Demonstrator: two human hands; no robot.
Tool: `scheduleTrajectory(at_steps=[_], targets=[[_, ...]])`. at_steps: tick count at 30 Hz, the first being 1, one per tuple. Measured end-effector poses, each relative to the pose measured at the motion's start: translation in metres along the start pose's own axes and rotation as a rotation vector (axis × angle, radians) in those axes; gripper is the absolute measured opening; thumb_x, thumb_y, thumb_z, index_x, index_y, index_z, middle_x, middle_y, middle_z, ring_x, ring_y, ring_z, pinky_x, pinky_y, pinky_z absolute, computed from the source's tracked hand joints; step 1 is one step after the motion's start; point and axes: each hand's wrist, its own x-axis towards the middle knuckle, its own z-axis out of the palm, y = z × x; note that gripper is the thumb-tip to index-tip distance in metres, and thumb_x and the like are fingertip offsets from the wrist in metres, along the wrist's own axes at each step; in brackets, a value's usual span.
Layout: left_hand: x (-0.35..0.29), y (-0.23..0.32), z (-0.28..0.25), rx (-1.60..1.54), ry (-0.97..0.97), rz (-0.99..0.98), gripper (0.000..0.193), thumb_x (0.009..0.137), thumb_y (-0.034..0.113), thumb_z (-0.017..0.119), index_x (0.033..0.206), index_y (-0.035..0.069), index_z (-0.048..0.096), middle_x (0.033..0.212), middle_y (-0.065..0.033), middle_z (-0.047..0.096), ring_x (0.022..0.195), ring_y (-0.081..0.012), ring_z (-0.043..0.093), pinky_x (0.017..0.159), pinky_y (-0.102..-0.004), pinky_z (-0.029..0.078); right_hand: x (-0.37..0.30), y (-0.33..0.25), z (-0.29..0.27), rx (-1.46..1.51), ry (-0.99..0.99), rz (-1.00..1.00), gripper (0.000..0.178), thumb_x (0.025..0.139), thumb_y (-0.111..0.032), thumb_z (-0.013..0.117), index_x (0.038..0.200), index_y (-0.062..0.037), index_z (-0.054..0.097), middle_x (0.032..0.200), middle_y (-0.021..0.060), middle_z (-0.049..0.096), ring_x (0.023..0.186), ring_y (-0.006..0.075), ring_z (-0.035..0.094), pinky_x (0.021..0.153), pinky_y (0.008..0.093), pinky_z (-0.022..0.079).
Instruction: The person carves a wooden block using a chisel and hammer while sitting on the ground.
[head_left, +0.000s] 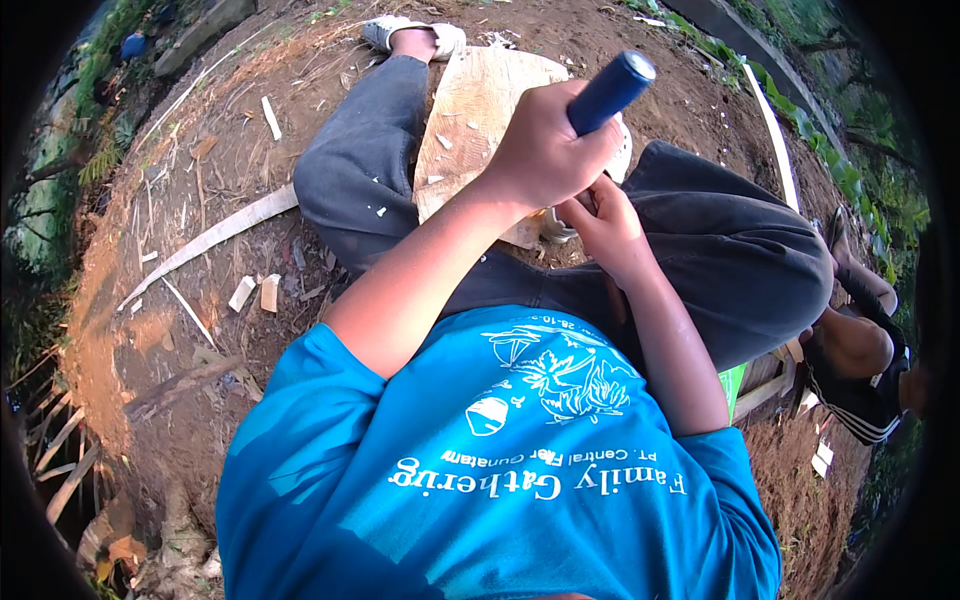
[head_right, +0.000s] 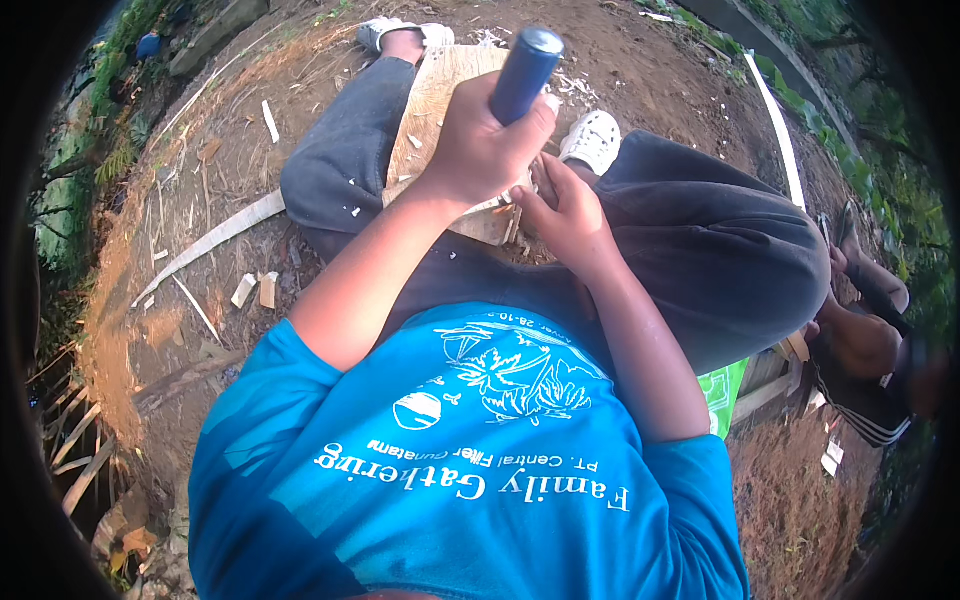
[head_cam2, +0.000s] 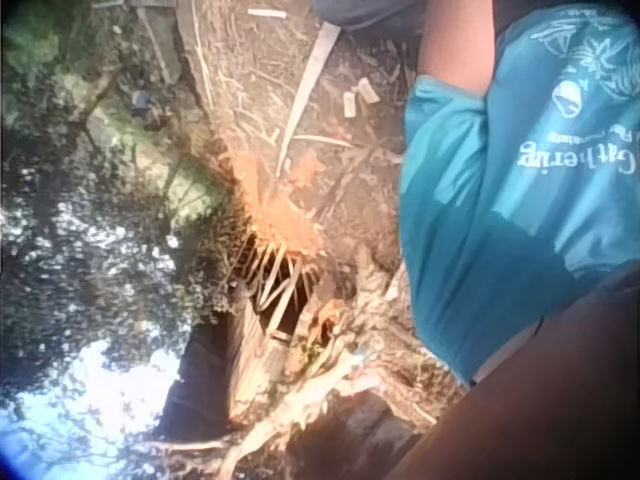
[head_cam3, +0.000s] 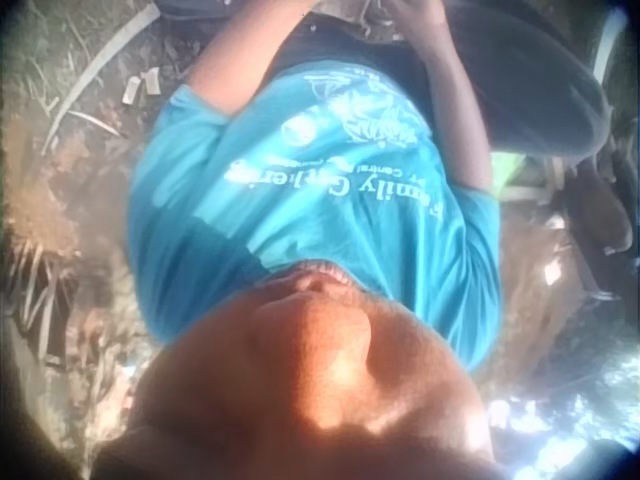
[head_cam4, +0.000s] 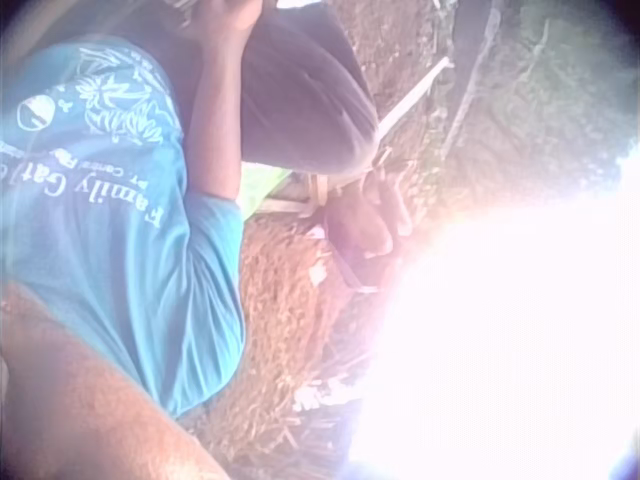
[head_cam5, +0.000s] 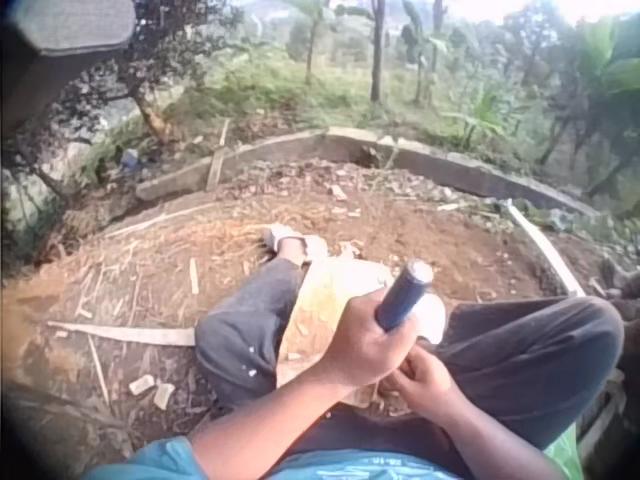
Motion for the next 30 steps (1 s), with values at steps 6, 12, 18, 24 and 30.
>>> scheduleTrajectory(at_steps=[6,12,18,24,30], targets=[[0.002,0.004,0.024,0.270,-0.188,0.019,0.018,0.085,0.015,0.065,0.078,-0.001,0.062,0.065,-0.0126,0.062,0.059,-0.0203,0.059,0.060,-0.0365,0.048,0.005,0.025,0.008,0.176,0.092,-0.263,0.032,0.096,-0.010,0.069,0.124,0.0041,0.062,0.110,0.0121,0.072,0.100,0.0161,0.068,0.087,0.0334,0.054],[0.011,0.037,-0.026,-0.201,0.020,0.038,0.032,0.096,0.012,0.053,0.066,0.012,0.042,0.056,0.0038,0.044,0.047,-0.0051,0.038,0.045,-0.0255,0.031,0.002,0.008,0.001,0.073,0.005,-0.033,0.049,0.096,-0.023,0.074,0.136,0.0018,0.059,0.104,0.0101,0.072,0.094,0.0138,0.065,0.086,0.0319,0.052],[-0.006,0.027,-0.048,-0.522,0.101,-0.023,0.033,0.097,0.016,0.051,0.067,0.015,0.036,0.053,0.0050,0.033,0.044,-0.0055,0.025,0.042,-0.0262,0.021,-0.001,-0.002,0.000,0.031,0.012,0.009,0.053,0.096,-0.024,0.074,0.138,0.0025,0.057,0.107,0.0154,0.073,0.097,0.0172,0.067,0.089,0.0342,0.052],[-0.013,0.012,-0.049,-0.514,0.094,-0.014,0.032,0.098,0.015,0.050,0.069,0.013,0.037,0.055,0.0034,0.033,0.045,-0.0064,0.026,0.043,-0.0262,0.021,0.000,0.001,0.001,0.076,0.017,0.003,0.051,0.096,-0.022,0.073,0.139,0.0021,0.057,0.111,0.0153,0.072,0.101,0.0167,0.067,0.091,0.0339,0.051],[-0.012,0.011,-0.044,-0.498,0.109,-0.019,0.032,0.099,0.014,0.050,0.070,0.011,0.036,0.055,0.0023,0.034,0.045,-0.0066,0.026,0.043,-0.0266,0.021,-0.003,-0.007,0.001,0.096,0.022,-0.022,0.050,0.098,-0.019,0.071,0.141,0.0025,0.056,0.115,0.0152,0.072,0.108,0.0165,0.066,0.096,0.0329,0.050]])
